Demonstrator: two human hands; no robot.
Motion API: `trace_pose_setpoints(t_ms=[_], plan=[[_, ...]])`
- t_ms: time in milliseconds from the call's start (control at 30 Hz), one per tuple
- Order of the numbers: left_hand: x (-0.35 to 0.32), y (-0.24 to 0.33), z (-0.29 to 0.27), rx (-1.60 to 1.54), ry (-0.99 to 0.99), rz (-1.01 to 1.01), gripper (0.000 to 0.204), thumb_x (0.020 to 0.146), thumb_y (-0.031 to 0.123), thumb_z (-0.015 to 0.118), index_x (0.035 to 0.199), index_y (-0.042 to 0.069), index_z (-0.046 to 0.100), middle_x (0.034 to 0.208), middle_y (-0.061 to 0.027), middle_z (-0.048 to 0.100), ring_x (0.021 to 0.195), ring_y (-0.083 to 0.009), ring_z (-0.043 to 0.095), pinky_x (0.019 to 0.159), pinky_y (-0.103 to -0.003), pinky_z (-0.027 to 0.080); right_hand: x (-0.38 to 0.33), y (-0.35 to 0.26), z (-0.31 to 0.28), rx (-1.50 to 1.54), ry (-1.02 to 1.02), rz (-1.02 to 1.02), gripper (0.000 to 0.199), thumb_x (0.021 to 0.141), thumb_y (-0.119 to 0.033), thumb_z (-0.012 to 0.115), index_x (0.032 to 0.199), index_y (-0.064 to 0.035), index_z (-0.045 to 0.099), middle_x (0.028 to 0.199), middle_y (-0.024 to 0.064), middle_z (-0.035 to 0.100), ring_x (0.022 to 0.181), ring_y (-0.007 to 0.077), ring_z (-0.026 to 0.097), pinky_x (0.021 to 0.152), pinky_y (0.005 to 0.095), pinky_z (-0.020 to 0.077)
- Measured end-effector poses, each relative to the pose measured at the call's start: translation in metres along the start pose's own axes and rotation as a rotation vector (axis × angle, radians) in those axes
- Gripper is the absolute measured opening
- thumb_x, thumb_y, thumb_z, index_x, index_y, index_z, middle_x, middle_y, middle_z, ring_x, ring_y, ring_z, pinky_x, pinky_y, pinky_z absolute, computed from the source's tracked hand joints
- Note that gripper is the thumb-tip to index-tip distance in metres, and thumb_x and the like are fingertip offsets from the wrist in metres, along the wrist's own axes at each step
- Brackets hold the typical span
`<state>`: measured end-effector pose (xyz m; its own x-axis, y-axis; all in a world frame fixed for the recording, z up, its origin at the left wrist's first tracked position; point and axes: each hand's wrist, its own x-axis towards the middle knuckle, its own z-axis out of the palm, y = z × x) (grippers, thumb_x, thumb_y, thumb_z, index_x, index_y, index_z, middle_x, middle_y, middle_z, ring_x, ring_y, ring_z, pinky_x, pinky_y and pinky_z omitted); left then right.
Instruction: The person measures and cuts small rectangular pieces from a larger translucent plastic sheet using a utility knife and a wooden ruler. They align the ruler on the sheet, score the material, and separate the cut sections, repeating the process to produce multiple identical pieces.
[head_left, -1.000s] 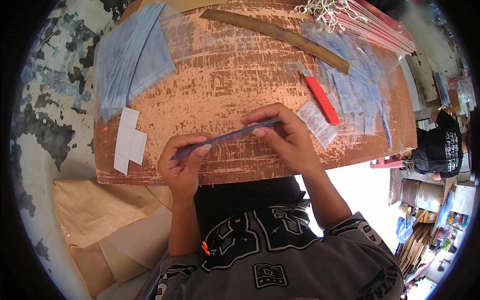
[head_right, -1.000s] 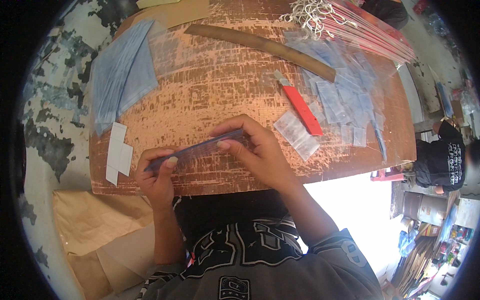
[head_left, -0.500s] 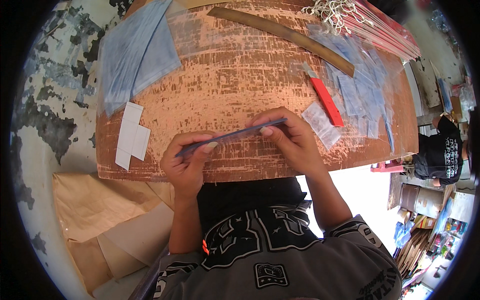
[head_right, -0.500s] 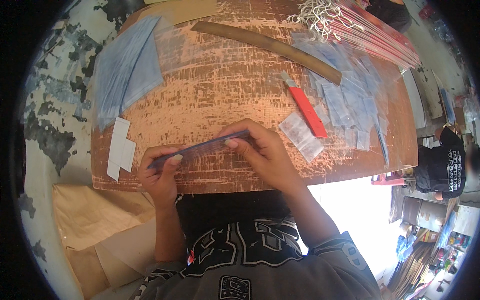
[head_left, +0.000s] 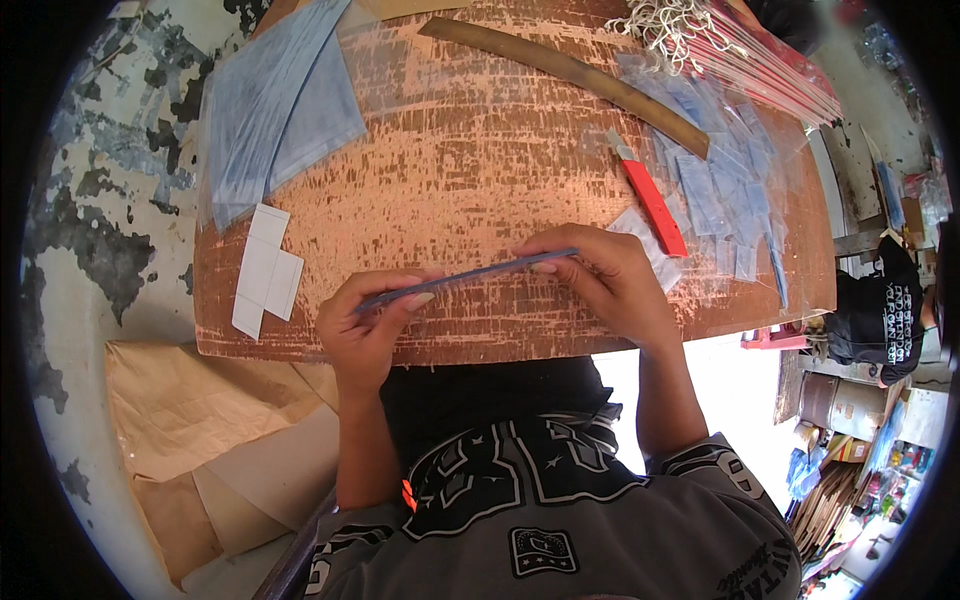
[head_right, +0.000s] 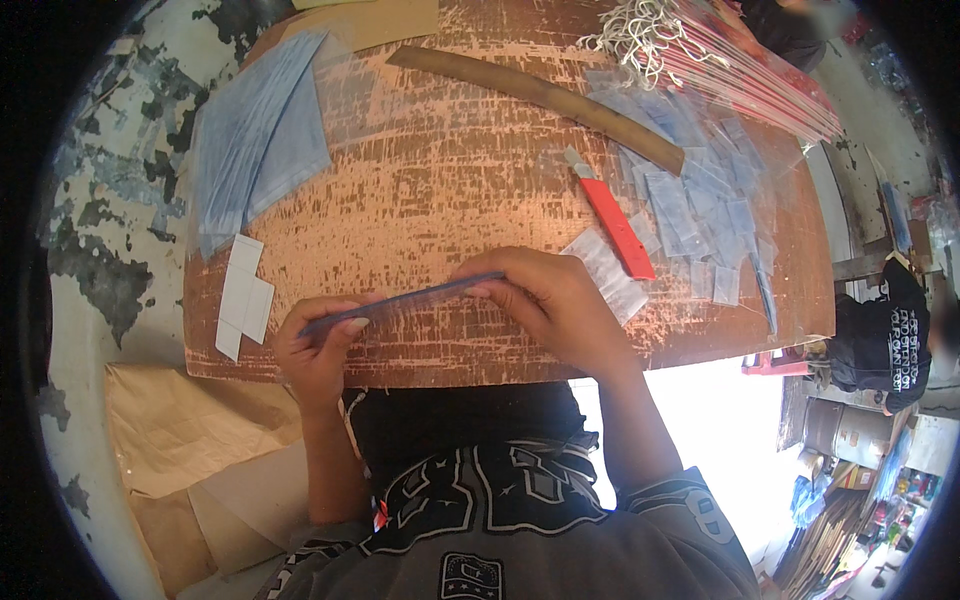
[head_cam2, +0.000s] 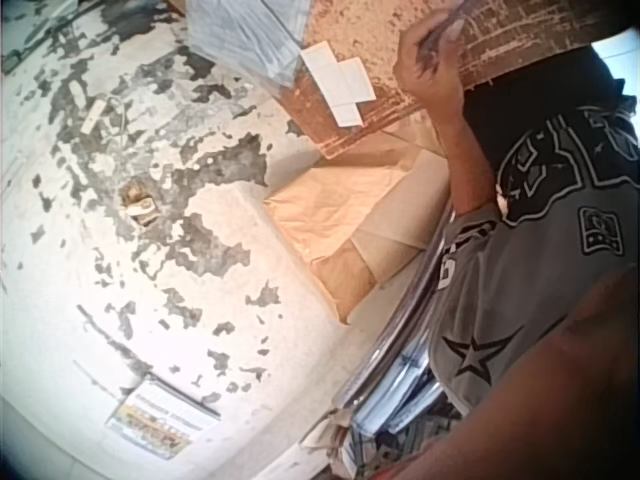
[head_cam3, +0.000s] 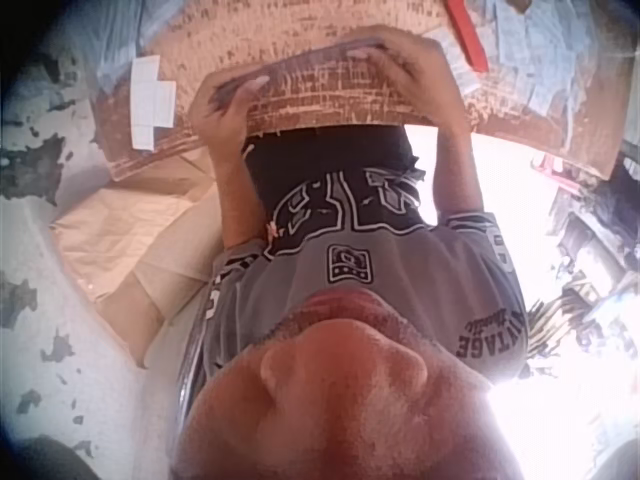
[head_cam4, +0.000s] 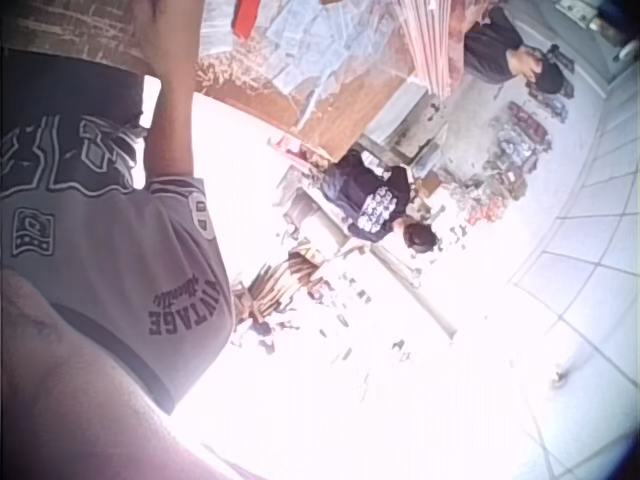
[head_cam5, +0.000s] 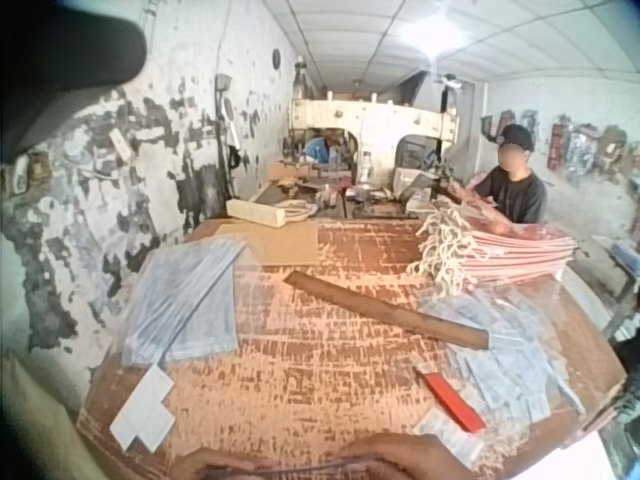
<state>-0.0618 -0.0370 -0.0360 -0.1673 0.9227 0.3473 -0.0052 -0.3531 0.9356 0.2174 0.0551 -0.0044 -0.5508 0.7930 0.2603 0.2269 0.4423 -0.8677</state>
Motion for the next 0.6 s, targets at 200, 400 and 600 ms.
trace_pose_setpoints(t_ms=[200,400,600], plan=[[-0.006,0.008,-0.017,0.267,-0.022,-0.079,0.017,0.094,-0.008,0.078,0.112,-0.008,0.077,0.102,-0.0162,0.082,0.097,-0.0178,0.078,0.088,-0.029,0.062,0.003,-0.005,-0.011,-0.042,-0.068,0.031,0.022,0.1,-0.01,0.074,0.122,-0.0065,0.077,0.107,0.0142,0.079,0.1,0.034,0.078,0.084,0.0412,0.0597],[-0.002,0.014,-0.028,0.387,0.02,-0.165,0.016,0.097,-0.001,0.079,0.112,-0.007,0.078,0.097,-0.0102,0.082,0.086,-0.0097,0.072,0.077,-0.024,0.056,0.004,-0.012,-0.012,-0.154,-0.089,-0.007,0.019,0.1,-0.015,0.075,0.117,-0.0046,0.076,0.099,0.0159,0.077,0.092,0.0329,0.078,0.079,0.0392,0.0586],[0.038,0.035,-0.025,0.132,0.121,-0.235,0.01,0.099,0.005,0.08,0.104,-0.003,0.074,0.097,-0.0063,0.08,0.085,-0.006,0.068,0.08,-0.021,0.052,-0.005,-0.012,0.01,0.371,-0.026,0.314,0.024,0.107,-0.019,0.073,0.116,0.003,0.075,0.096,0.0117,0.079,0.082,0.0165,0.077,0.072,0.03,0.0644]])
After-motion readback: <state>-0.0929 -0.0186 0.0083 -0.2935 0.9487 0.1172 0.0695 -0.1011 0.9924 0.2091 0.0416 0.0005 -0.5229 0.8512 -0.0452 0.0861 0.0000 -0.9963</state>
